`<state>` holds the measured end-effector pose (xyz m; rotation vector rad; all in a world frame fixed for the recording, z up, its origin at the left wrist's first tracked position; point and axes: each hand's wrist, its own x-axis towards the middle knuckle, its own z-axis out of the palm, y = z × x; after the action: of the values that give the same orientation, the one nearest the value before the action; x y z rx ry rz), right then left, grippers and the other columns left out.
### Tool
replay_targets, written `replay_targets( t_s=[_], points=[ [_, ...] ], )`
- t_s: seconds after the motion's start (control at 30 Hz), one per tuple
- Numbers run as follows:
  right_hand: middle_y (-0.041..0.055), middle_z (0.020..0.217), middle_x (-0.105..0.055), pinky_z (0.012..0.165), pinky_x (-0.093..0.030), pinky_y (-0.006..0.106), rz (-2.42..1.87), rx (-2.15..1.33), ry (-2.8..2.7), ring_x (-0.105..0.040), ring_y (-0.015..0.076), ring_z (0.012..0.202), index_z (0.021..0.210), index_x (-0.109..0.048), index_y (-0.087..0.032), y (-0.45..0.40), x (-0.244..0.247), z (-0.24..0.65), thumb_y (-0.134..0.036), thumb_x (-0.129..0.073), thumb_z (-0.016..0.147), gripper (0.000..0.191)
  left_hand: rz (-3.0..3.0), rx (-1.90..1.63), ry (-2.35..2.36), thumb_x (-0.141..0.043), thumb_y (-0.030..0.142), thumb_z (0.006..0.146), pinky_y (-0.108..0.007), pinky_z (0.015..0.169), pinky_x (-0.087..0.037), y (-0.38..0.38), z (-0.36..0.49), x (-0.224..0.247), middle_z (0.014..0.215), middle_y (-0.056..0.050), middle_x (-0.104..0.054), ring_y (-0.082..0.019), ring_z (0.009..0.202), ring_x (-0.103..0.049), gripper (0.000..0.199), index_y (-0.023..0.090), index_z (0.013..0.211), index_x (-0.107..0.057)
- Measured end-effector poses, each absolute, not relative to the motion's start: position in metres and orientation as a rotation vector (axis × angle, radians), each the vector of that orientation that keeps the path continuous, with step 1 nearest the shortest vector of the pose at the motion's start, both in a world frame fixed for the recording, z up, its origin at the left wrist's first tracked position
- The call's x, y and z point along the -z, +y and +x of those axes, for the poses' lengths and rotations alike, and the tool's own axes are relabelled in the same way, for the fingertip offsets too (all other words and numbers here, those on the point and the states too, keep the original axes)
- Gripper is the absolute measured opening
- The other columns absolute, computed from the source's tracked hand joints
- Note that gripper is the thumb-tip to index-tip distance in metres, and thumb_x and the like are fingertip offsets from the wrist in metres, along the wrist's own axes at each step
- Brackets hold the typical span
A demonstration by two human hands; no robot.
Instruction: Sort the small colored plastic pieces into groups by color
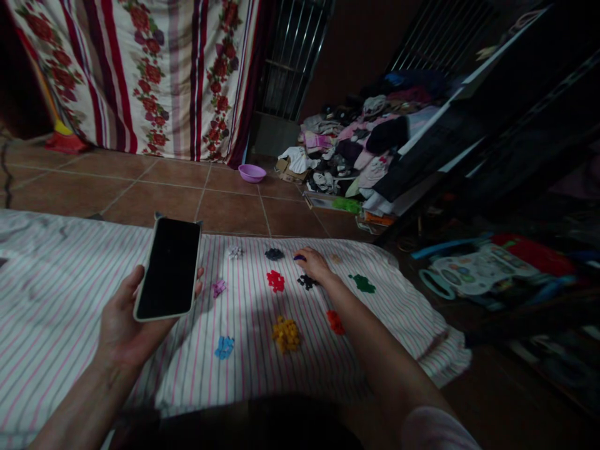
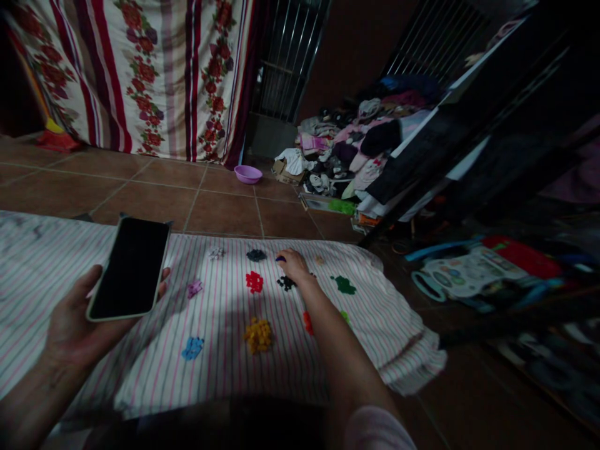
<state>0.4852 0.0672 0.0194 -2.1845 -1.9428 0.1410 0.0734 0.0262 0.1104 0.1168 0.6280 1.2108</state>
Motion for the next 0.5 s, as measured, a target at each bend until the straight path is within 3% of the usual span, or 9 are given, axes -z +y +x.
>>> replay_targets(
  t_s=[0.27,0.5],
  points=[
    [0.0065,0.109,-0.067,0.093,-0.043,0.025,-2.192,-0.147,-1.906,-0.060,0.0179,0.102,0.108,-0.070,-0.020,0.0670,-0.0171,0.4871,-0.014,-0.063,0.080,0.030,0.152,-1.188,0.662,-0.049,0.029,0.085,-0.056,0.092,-0.051,0.0268,0.0714,-0.1122,0.116,-0.018,-0.066,-0.034,0.111,-0.061,0.042,0.017,0.124,-0.059],
    [0.0056,0.115,-0.067,0.099,-0.041,0.031,-2.131,-0.125,-1.890,-0.058,0.0200,0.110,0.110,-0.070,-0.022,0.0618,-0.0213,0.4857,-0.015,-0.061,0.080,0.032,0.112,-1.181,0.690,-0.048,0.030,0.085,-0.055,0.091,-0.052,0.0255,0.0728,-0.1173,0.116,-0.016,-0.066,-0.033,0.111,-0.061,0.042,0.021,0.126,-0.057]
  ],
)
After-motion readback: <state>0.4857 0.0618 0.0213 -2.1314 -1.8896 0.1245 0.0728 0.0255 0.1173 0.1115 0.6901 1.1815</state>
